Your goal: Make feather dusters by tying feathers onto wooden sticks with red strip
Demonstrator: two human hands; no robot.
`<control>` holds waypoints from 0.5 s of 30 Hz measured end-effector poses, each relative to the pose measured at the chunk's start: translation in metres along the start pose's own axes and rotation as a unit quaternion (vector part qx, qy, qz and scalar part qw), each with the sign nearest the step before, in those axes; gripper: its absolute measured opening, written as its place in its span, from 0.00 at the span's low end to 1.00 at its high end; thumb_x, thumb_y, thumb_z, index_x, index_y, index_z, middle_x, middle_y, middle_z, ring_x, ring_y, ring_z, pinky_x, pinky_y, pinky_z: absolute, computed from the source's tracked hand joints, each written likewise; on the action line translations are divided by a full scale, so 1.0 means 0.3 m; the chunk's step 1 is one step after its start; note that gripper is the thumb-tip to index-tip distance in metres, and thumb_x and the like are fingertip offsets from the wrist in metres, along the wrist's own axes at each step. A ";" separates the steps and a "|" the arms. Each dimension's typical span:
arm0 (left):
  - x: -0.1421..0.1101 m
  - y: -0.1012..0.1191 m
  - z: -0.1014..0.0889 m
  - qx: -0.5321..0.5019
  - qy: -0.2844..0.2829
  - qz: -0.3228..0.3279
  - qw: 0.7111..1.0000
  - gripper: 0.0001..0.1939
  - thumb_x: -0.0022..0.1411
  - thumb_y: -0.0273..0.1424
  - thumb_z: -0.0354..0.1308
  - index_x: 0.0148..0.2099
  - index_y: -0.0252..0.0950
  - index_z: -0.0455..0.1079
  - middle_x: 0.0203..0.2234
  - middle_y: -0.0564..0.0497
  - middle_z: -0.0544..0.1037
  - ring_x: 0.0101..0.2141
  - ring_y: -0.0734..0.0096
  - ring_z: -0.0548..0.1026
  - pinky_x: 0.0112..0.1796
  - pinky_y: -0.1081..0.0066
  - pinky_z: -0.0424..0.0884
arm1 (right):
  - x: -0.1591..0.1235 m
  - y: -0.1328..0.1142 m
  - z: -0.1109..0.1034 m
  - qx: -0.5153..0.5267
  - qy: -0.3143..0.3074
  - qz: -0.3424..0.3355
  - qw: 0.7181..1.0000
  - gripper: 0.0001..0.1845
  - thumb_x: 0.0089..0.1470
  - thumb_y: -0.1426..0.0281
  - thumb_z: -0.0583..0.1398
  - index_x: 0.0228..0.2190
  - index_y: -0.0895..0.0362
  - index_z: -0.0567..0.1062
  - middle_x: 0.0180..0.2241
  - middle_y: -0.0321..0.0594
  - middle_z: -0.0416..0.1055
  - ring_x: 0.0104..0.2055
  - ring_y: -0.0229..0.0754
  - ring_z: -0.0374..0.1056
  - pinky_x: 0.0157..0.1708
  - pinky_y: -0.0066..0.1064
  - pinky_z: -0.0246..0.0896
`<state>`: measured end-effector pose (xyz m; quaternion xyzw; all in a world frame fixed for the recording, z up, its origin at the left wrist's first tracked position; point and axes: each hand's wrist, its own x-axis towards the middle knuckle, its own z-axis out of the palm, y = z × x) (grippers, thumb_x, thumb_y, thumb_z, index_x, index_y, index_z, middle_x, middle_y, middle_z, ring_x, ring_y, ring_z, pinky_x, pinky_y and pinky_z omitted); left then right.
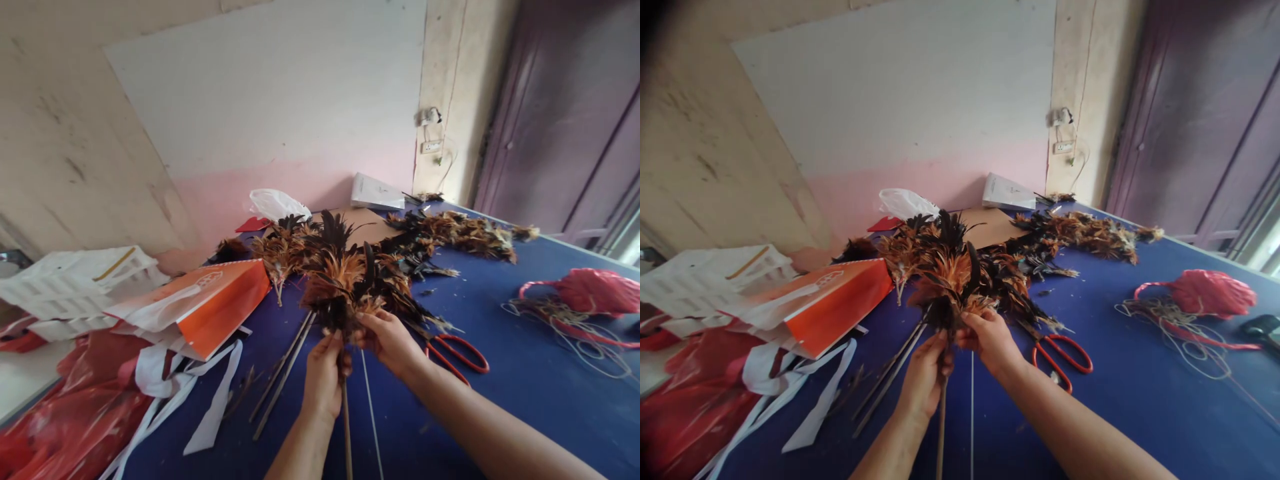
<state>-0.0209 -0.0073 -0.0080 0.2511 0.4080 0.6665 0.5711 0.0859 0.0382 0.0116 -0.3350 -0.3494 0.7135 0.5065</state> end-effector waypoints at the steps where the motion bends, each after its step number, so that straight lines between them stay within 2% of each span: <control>1: 0.000 -0.002 0.000 0.001 -0.002 -0.006 1.000 0.14 0.41 0.36 0.67 0.26 0.29 0.71 0.13 0.57 0.65 0.14 0.84 0.59 0.14 0.81 0.51 | 0.002 0.003 -0.002 0.011 0.003 0.001 1.000 0.13 0.36 0.70 0.65 0.25 0.59 0.67 0.19 0.32 0.67 0.18 0.31 0.64 0.17 0.21 0.63; 4: 0.001 -0.007 -0.001 0.002 -0.014 -0.017 1.000 0.15 0.41 0.36 0.67 0.28 0.29 0.71 0.15 0.56 0.66 0.15 0.84 0.60 0.14 0.82 0.51 | 0.004 0.005 -0.009 0.009 -0.005 -0.019 1.000 0.14 0.36 0.69 0.66 0.26 0.60 0.69 0.21 0.34 0.68 0.19 0.32 0.65 0.17 0.21 0.63; 9: 0.007 -0.003 -0.008 -0.046 -0.029 -0.045 0.998 0.13 0.41 0.31 0.67 0.27 0.29 0.70 0.19 0.56 0.66 0.16 0.87 0.59 0.14 0.84 0.49 | -0.002 -0.017 -0.037 -0.019 -0.068 -0.014 0.997 0.16 0.36 0.68 0.67 0.27 0.60 0.69 0.22 0.32 0.67 0.21 0.31 0.65 0.19 0.22 0.63; 12: 0.011 0.003 -0.012 -0.079 -0.038 -0.067 0.994 0.11 0.41 0.27 0.66 0.27 0.29 0.68 0.21 0.55 0.66 0.16 0.88 0.57 0.14 0.85 0.48 | -0.011 -0.034 -0.056 -0.088 -0.070 0.001 0.994 0.15 0.37 0.67 0.66 0.27 0.59 0.68 0.19 0.29 0.64 0.17 0.29 0.60 0.14 0.19 0.56; 15: 0.012 0.003 -0.012 -0.064 -0.041 -0.066 0.995 0.10 0.42 0.27 0.65 0.27 0.29 0.68 0.21 0.54 0.66 0.16 0.88 0.57 0.13 0.85 0.48 | -0.022 -0.038 -0.054 -0.175 -0.079 -0.032 0.981 0.12 0.41 0.65 0.64 0.25 0.59 0.69 0.17 0.28 0.62 0.15 0.27 0.53 0.12 0.19 0.47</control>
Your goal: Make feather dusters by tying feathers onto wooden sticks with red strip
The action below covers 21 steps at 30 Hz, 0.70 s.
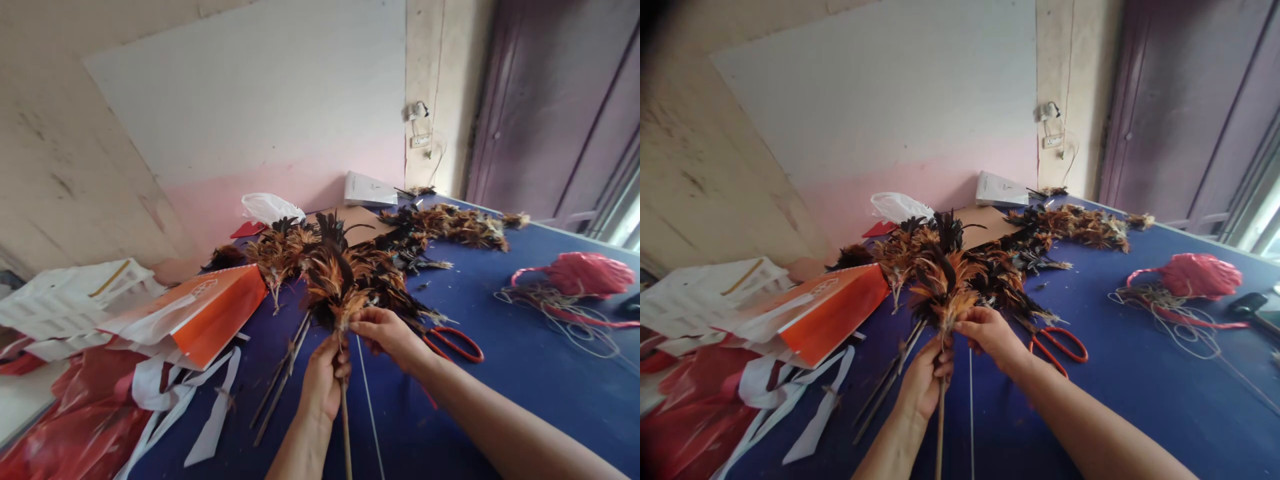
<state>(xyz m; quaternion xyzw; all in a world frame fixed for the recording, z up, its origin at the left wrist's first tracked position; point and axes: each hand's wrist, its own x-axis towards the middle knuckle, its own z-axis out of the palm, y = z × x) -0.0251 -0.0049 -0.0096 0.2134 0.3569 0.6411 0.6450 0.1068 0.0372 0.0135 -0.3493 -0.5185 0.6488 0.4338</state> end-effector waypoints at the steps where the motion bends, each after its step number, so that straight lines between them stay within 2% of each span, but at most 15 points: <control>1: 0.000 -0.002 0.000 0.010 -0.002 0.004 1.000 0.10 0.42 0.27 0.65 0.27 0.29 0.68 0.21 0.55 0.65 0.16 0.88 0.57 0.13 0.85 0.48 | -0.002 -0.001 0.006 -0.021 -0.004 -0.017 1.000 0.11 0.42 0.65 0.63 0.25 0.59 0.69 0.17 0.29 0.62 0.15 0.27 0.53 0.13 0.19 0.47; 5: -0.001 -0.010 -0.002 0.038 -0.013 0.014 0.999 0.12 0.43 0.31 0.65 0.25 0.29 0.67 0.19 0.56 0.64 0.16 0.88 0.56 0.13 0.84 0.47 | -0.004 0.003 0.033 -0.081 -0.008 -0.093 0.992 0.07 0.43 0.67 0.61 0.23 0.58 0.71 0.21 0.33 0.68 0.23 0.32 0.62 0.25 0.24 0.58; 8: -0.004 -0.014 -0.002 0.046 -0.013 0.017 0.999 0.12 0.42 0.32 0.66 0.25 0.29 0.68 0.17 0.56 0.64 0.15 0.87 0.56 0.13 0.83 0.47 | -0.006 0.006 0.043 -0.117 -0.002 -0.117 0.986 0.05 0.44 0.68 0.60 0.21 0.58 0.71 0.22 0.34 0.69 0.26 0.35 0.64 0.29 0.26 0.59; 15: -0.019 -0.006 0.020 0.068 0.020 0.031 0.997 0.15 0.40 0.34 0.68 0.31 0.29 0.72 0.22 0.52 0.71 0.17 0.85 0.62 0.14 0.83 0.52 | -0.015 0.011 0.042 -0.017 0.033 -0.034 0.999 0.10 0.40 0.66 0.63 0.17 0.58 0.69 0.17 0.32 0.65 0.22 0.33 0.61 0.25 0.25 0.56; 21: -0.020 -0.010 0.017 0.070 0.003 0.027 0.997 0.14 0.42 0.35 0.67 0.29 0.30 0.72 0.19 0.55 0.68 0.16 0.87 0.59 0.14 0.84 0.51 | -0.008 0.035 0.039 -0.004 0.030 -0.041 0.999 0.13 0.40 0.64 0.63 0.18 0.59 0.68 0.18 0.33 0.66 0.22 0.32 0.60 0.24 0.24 0.55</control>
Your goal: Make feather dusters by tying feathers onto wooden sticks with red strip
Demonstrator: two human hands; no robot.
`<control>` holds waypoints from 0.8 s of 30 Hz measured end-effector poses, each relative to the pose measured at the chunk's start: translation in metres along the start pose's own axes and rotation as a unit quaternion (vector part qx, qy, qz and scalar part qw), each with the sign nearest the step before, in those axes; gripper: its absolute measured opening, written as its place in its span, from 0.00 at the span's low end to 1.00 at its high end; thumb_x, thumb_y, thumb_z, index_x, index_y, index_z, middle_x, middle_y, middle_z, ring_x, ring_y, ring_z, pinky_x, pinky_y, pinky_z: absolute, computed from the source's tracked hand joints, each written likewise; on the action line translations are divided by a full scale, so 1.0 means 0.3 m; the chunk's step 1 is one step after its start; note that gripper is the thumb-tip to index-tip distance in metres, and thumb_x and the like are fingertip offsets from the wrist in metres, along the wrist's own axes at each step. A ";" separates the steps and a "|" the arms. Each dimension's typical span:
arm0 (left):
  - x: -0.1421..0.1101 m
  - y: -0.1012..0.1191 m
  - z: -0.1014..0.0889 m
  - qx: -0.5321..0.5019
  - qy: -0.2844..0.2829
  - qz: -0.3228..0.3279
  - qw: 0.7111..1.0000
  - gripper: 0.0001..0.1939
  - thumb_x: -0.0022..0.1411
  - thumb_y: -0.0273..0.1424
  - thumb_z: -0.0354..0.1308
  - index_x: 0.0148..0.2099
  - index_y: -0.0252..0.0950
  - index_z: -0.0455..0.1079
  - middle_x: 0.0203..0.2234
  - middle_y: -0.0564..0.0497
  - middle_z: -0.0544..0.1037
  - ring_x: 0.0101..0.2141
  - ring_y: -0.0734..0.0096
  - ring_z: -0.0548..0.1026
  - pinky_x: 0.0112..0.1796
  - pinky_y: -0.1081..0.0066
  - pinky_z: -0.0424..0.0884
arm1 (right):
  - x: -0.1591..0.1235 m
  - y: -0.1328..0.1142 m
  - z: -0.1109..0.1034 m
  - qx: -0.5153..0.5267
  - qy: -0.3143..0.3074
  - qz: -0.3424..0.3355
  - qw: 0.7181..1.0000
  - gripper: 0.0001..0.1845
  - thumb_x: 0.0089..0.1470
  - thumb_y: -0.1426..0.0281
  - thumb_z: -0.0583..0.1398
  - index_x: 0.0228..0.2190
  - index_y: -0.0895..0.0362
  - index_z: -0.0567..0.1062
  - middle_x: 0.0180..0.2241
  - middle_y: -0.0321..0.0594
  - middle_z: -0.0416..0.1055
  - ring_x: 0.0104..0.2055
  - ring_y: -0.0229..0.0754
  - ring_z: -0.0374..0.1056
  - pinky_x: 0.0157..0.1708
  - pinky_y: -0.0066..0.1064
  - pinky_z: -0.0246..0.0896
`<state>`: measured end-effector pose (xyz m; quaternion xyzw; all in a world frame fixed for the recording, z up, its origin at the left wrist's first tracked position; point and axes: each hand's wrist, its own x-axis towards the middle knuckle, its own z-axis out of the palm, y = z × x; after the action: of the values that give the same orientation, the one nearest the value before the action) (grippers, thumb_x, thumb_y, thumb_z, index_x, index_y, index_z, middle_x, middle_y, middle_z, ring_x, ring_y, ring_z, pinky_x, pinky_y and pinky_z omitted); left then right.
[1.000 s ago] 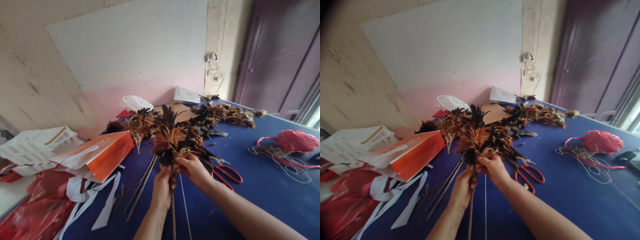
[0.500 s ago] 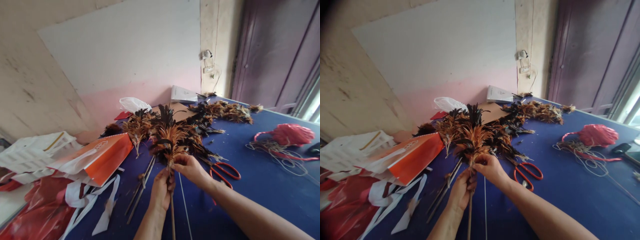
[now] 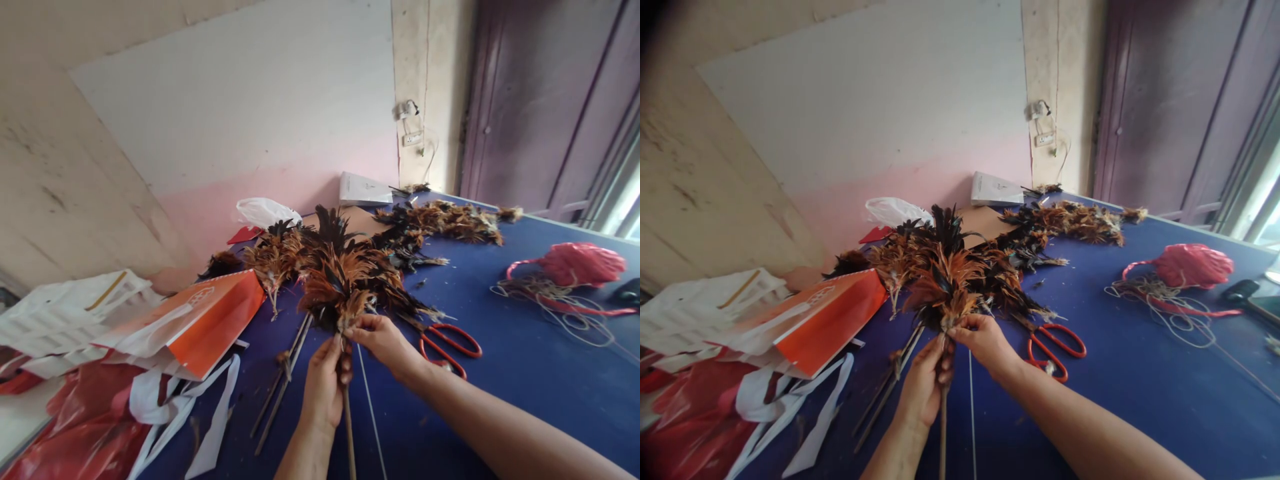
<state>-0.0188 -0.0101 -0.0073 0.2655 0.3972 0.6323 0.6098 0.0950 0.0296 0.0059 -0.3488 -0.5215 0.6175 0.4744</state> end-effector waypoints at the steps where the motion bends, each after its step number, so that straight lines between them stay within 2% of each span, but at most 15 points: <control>1: 0.000 0.000 -0.001 0.000 -0.001 0.000 1.000 0.14 0.42 0.35 0.67 0.28 0.30 0.72 0.19 0.55 0.68 0.16 0.87 0.59 0.14 0.84 0.50 | 0.001 0.003 0.000 -0.006 0.005 0.000 1.000 0.13 0.40 0.64 0.63 0.19 0.58 0.67 0.17 0.31 0.64 0.20 0.31 0.58 0.22 0.23 0.54; 5: -0.002 0.001 0.001 0.004 0.000 0.005 1.000 0.14 0.42 0.36 0.67 0.25 0.29 0.70 0.17 0.57 0.65 0.15 0.88 0.56 0.13 0.84 0.48 | 0.012 0.020 -0.009 -0.055 0.015 0.005 0.998 0.15 0.42 0.61 0.62 0.25 0.58 0.66 0.17 0.28 0.61 0.15 0.29 0.54 0.14 0.21 0.49; 7: -0.002 0.002 0.002 0.006 0.007 0.013 1.000 0.15 0.41 0.36 0.68 0.25 0.30 0.70 0.17 0.57 0.65 0.15 0.88 0.56 0.13 0.84 0.48 | 0.020 0.029 -0.019 -0.092 -0.010 0.009 0.996 0.16 0.44 0.58 0.61 0.29 0.58 0.67 0.18 0.29 0.62 0.15 0.30 0.55 0.13 0.22 0.49; 9: -0.002 0.002 0.003 0.013 0.015 0.028 0.999 0.15 0.41 0.36 0.68 0.25 0.30 0.70 0.17 0.57 0.66 0.15 0.88 0.57 0.13 0.84 0.47 | 0.026 0.034 -0.027 -0.153 -0.036 0.006 0.988 0.17 0.47 0.57 0.58 0.29 0.59 0.68 0.17 0.29 0.60 0.14 0.29 0.53 0.14 0.22 0.48; 13: -0.001 0.004 -0.001 0.046 0.036 0.063 0.996 0.15 0.43 0.38 0.66 0.25 0.31 0.69 0.14 0.58 0.63 0.14 0.86 0.54 0.14 0.83 0.46 | 0.014 0.018 -0.029 -0.288 -0.039 -0.072 0.954 0.16 0.50 0.61 0.56 0.21 0.61 0.70 0.16 0.31 0.59 0.19 0.30 0.52 0.18 0.22 0.46; 17: -0.002 0.002 -0.009 0.101 0.052 0.093 0.989 0.15 0.47 0.40 0.63 0.27 0.32 0.68 0.12 0.61 0.57 0.13 0.85 0.51 0.15 0.81 0.46 | -0.031 -0.030 -0.011 -0.388 -0.050 -0.139 0.910 0.12 0.50 0.67 0.55 0.19 0.60 0.69 0.16 0.31 0.59 0.20 0.30 0.51 0.19 0.23 0.43; 21: -0.002 -0.007 -0.020 0.134 0.054 0.113 0.983 0.16 0.48 0.42 0.61 0.26 0.33 0.66 0.12 0.61 0.55 0.15 0.83 0.51 0.16 0.79 0.47 | -0.080 -0.077 0.011 -0.422 -0.092 -0.181 0.883 0.11 0.50 0.72 0.53 0.19 0.59 0.69 0.17 0.33 0.62 0.20 0.31 0.52 0.20 0.23 0.43; 24: -0.004 -0.014 -0.027 0.166 0.044 0.136 0.976 0.18 0.50 0.43 0.59 0.23 0.33 0.63 0.12 0.61 0.54 0.15 0.82 0.51 0.16 0.79 0.48 | -0.097 -0.090 0.025 -0.396 -0.114 -0.203 0.888 0.11 0.50 0.74 0.52 0.18 0.60 0.67 0.18 0.33 0.62 0.20 0.30 0.52 0.21 0.23 0.44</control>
<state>-0.0231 -0.0128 -0.0150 0.3867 0.4834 0.6452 0.4477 0.1032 -0.0002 0.0321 -0.3215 -0.8329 0.2855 0.3485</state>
